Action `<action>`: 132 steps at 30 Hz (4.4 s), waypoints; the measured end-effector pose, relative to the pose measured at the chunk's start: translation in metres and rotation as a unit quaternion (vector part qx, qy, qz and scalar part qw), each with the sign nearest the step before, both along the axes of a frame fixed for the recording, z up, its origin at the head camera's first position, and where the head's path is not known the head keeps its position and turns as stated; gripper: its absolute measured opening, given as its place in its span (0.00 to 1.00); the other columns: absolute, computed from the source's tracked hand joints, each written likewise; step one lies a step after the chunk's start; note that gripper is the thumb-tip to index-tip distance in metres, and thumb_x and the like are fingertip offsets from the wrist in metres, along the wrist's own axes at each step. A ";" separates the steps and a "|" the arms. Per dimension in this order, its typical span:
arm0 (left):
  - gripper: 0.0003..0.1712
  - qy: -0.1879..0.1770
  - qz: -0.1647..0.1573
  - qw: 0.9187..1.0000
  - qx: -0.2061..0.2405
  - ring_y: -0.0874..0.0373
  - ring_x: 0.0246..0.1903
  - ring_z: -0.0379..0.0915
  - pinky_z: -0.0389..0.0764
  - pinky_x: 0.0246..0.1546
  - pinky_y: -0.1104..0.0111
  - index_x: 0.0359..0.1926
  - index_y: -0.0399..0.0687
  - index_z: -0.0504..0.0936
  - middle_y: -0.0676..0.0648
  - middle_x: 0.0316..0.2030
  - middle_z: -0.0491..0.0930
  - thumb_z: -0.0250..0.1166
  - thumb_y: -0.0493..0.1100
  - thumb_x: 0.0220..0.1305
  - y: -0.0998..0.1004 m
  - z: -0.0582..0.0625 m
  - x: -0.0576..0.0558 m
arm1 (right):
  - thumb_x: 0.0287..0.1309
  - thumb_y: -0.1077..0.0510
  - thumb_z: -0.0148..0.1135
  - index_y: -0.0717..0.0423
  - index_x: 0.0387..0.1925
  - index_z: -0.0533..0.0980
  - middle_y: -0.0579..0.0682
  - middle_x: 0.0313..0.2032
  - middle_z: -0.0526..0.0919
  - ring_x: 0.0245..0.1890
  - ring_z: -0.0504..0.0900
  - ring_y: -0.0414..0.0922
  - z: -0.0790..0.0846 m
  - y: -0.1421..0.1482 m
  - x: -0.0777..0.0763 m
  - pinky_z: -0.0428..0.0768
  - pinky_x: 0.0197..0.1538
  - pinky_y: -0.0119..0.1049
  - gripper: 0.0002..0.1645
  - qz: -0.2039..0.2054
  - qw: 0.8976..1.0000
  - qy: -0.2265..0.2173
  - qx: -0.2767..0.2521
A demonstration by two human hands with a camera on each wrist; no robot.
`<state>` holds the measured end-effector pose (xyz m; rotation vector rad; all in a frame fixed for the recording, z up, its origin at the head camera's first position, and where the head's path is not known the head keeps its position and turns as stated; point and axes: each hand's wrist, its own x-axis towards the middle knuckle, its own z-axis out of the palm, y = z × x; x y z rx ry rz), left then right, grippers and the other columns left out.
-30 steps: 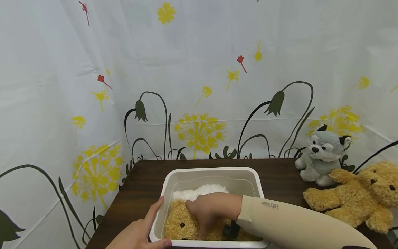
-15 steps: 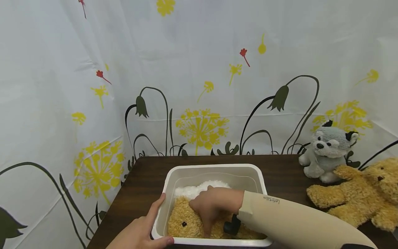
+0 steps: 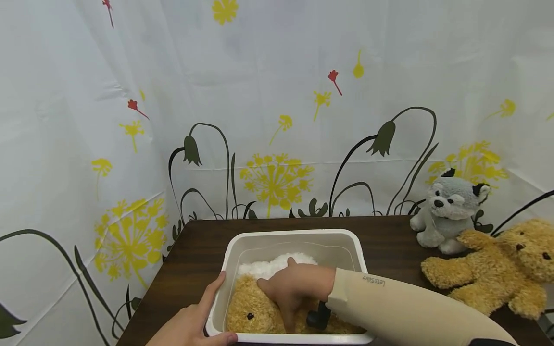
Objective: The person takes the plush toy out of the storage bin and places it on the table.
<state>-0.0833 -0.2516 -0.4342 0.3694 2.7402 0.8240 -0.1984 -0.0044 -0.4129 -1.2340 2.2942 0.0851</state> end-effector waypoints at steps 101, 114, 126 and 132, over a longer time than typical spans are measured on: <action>0.67 0.026 -0.020 0.999 -0.002 0.73 0.32 0.80 0.80 0.33 0.66 0.82 0.59 0.29 0.58 0.39 0.87 0.65 0.72 0.60 -0.002 -0.001 0.001 | 0.57 0.68 0.60 0.69 0.49 0.77 0.65 0.40 0.82 0.27 0.75 0.44 -0.037 0.252 -0.154 0.75 0.27 0.37 0.17 -0.518 0.671 0.166 -0.505; 0.66 0.005 -0.024 1.000 0.012 0.73 0.36 0.81 0.80 0.35 0.66 0.81 0.60 0.27 0.59 0.43 0.86 0.65 0.71 0.62 -0.002 -0.002 -0.001 | 0.59 0.57 0.71 0.58 0.75 0.56 0.63 0.69 0.65 0.68 0.66 0.60 -0.079 0.244 -0.171 0.69 0.64 0.56 0.48 -0.524 0.595 0.145 -0.592; 0.67 0.002 -0.024 1.000 0.012 0.73 0.34 0.80 0.80 0.34 0.67 0.81 0.59 0.27 0.59 0.42 0.87 0.65 0.71 0.62 -0.002 -0.001 -0.001 | 0.50 0.49 0.78 0.66 0.76 0.44 0.76 0.70 0.47 0.69 0.51 0.75 -0.139 0.240 -0.155 0.59 0.65 0.71 0.67 -0.603 0.654 0.145 -0.432; 0.66 0.004 -0.027 1.000 0.014 0.73 0.34 0.80 0.80 0.34 0.67 0.81 0.59 0.27 0.60 0.42 0.86 0.65 0.71 0.62 -0.001 -0.001 -0.001 | 0.50 0.54 0.78 0.66 0.75 0.50 0.76 0.66 0.55 0.63 0.61 0.73 -0.142 0.248 -0.155 0.66 0.60 0.70 0.62 -0.567 0.675 0.176 -0.438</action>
